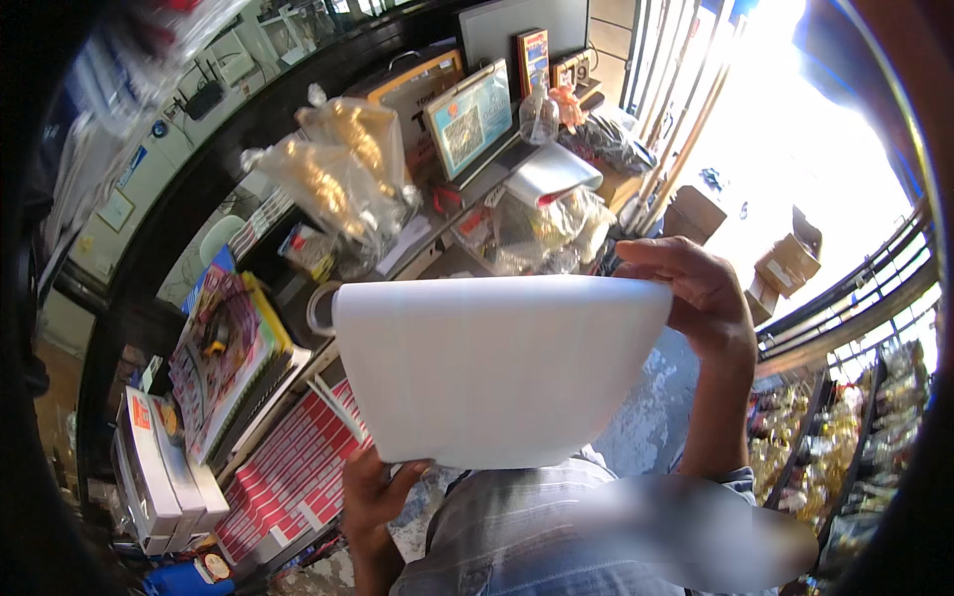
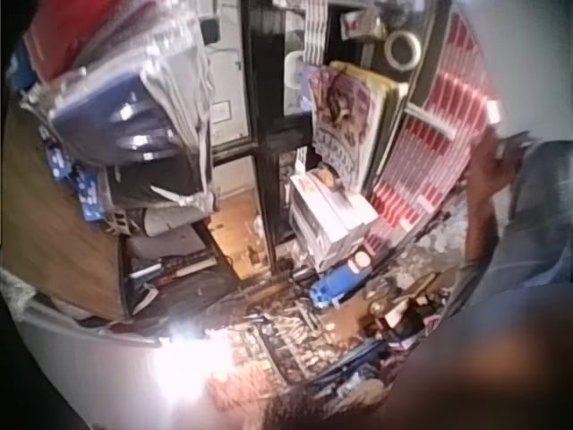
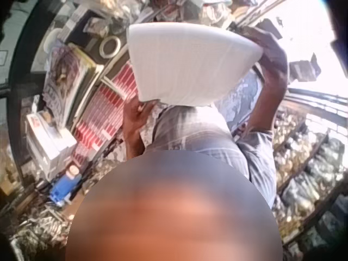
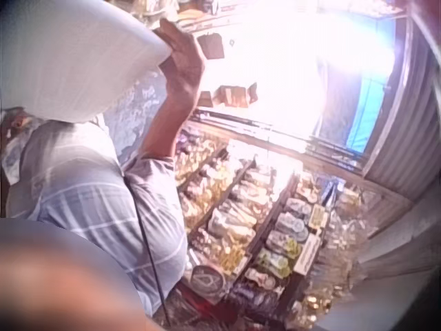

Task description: The person repeatedly folds large red-and-white printed paper sheets in half and stacks them on a cluttered workbench. The person handles the sheets one at a time, aligning edges before folding and placing each folded sheet onto a growing stack.

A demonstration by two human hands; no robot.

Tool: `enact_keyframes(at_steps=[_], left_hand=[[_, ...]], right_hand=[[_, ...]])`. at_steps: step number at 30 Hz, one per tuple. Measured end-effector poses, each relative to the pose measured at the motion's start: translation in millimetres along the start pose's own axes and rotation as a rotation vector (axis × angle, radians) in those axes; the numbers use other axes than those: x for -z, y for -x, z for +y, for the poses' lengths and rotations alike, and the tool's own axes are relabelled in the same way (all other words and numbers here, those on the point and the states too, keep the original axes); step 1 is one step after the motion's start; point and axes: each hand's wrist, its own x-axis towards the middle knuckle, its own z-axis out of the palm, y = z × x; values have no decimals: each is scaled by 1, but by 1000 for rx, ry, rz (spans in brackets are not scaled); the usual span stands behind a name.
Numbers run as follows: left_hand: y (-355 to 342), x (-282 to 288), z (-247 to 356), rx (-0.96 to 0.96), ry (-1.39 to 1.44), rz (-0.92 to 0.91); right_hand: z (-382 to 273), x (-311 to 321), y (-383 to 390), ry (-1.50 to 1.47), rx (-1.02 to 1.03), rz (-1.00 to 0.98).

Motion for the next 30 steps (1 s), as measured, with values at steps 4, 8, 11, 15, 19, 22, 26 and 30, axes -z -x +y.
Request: enact_keyframes(at_steps=[4, 8, 11, 15, 19, 22, 26, 30], left_hand=[[-88, -13, 57, -124, -387, -87], [-181, -34, 121, -309, -721, -58], [-231, -41, 167, -332, -947, 50], [-273, -41, 207, -398, -1170, 277], [-317, -20, 228, -476, -1359, 488], [-358, 1, 234, -503, -1259, 583], [-401, 1, 229, -497, -1170, 651], [-410, -8, 245, -222, -1183, 596]], right_hand=[[33, 88, -55, 19, 19, -64], [35, 125, -131, 511, 211, -333], [43, 145, -207, 591, 377, -366], [61, 173, -318, 490, 422, -456], [42, 177, -391, 263, 356, -390], [26, 162, -449, -120, 534, -559], [40, 167, -464, -71, 401, -388], [61, 173, -476, -191, 494, -340]])
